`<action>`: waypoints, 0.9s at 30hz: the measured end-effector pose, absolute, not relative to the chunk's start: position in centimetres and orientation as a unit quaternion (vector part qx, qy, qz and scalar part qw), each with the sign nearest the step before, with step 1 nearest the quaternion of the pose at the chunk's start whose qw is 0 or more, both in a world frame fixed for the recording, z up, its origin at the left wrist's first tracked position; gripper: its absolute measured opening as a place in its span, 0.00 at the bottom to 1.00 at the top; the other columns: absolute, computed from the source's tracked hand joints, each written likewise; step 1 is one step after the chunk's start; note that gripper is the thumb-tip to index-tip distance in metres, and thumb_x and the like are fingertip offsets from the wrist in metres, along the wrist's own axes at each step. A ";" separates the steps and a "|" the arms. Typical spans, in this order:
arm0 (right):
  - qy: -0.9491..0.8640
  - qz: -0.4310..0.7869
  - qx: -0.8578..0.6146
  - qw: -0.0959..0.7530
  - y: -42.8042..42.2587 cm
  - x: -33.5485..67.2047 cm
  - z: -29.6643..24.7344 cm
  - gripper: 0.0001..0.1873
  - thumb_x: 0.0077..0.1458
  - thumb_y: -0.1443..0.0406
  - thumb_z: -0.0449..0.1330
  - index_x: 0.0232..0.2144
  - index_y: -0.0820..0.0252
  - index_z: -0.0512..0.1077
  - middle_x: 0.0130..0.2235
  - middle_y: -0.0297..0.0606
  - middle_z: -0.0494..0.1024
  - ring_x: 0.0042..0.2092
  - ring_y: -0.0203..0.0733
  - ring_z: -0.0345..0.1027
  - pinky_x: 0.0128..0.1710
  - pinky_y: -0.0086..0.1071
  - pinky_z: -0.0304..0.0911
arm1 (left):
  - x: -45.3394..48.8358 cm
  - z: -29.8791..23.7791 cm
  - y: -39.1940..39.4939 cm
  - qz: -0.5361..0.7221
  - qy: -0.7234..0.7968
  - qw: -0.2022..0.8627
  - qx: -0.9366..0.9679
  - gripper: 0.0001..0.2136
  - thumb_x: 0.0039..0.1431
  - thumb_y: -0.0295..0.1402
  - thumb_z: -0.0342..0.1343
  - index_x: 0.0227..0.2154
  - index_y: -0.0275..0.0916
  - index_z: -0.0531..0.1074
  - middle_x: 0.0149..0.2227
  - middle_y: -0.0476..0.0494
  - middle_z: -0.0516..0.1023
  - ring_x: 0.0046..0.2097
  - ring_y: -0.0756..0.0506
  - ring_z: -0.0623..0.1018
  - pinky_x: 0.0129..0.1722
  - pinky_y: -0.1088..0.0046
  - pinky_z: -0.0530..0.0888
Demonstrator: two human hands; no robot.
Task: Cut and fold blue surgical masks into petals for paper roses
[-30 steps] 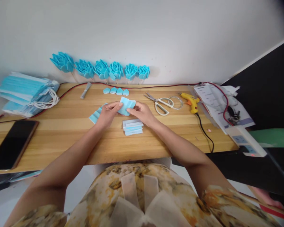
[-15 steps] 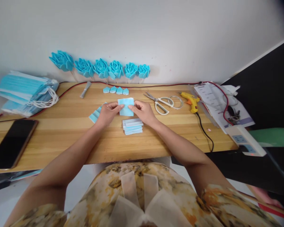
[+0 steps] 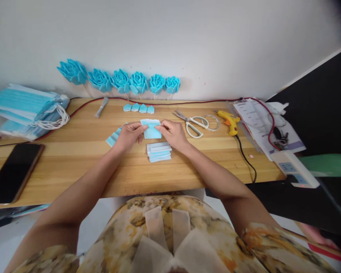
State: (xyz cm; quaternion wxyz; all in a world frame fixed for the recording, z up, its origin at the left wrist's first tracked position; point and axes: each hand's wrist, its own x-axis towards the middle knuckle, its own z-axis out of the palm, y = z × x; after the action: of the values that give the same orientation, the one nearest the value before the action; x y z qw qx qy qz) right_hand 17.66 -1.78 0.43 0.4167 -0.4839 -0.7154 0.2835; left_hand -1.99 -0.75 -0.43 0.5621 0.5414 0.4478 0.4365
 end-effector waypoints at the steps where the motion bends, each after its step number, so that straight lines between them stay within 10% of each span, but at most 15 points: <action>1: -0.711 0.296 -0.483 0.417 -1.8 17.6 0.3 0.26 0.59 0.46 0.57 0.20 0.56 0.59 0.20 0.28 0.59 0.25 0.33 0.51 0.30 0.31 0.52 | -1.9 -0.4 -0.8 0.434 0.445 0.566 0.542 0.19 0.48 0.49 0.66 0.21 0.38 0.72 0.15 0.51 0.69 0.16 0.53 0.64 0.17 0.74 0.56; 20: -0.627 0.469 -0.424 0.455 -1.1 18.2 -0.1 0.09 0.57 0.61 0.58 0.31 0.57 0.77 0.29 0.32 0.75 0.32 0.35 0.67 0.38 0.32 0.64 | -2.2 0.3 -1.0 0.469 0.396 0.582 0.534 0.06 0.49 0.35 0.62 0.29 0.38 0.77 0.21 0.50 0.75 0.22 0.50 0.73 0.24 0.74 0.70; 27: -0.579 0.554 -0.413 0.434 -1.2 18.3 0.1 0.23 0.61 0.46 0.55 0.43 0.55 0.76 0.33 0.35 0.76 0.36 0.39 0.69 0.40 0.34 0.67 | -2.4 0.1 -1.3 0.468 0.388 0.479 0.633 0.06 0.53 0.30 0.57 0.28 0.38 0.79 0.23 0.50 0.74 0.24 0.52 0.71 0.27 0.75 0.69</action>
State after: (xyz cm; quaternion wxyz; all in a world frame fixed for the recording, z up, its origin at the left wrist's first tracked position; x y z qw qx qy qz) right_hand 18.33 -1.16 0.11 0.4336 -0.4130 -0.5786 0.5538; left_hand -2.41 -1.28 0.14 0.4795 0.6332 0.3876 0.4680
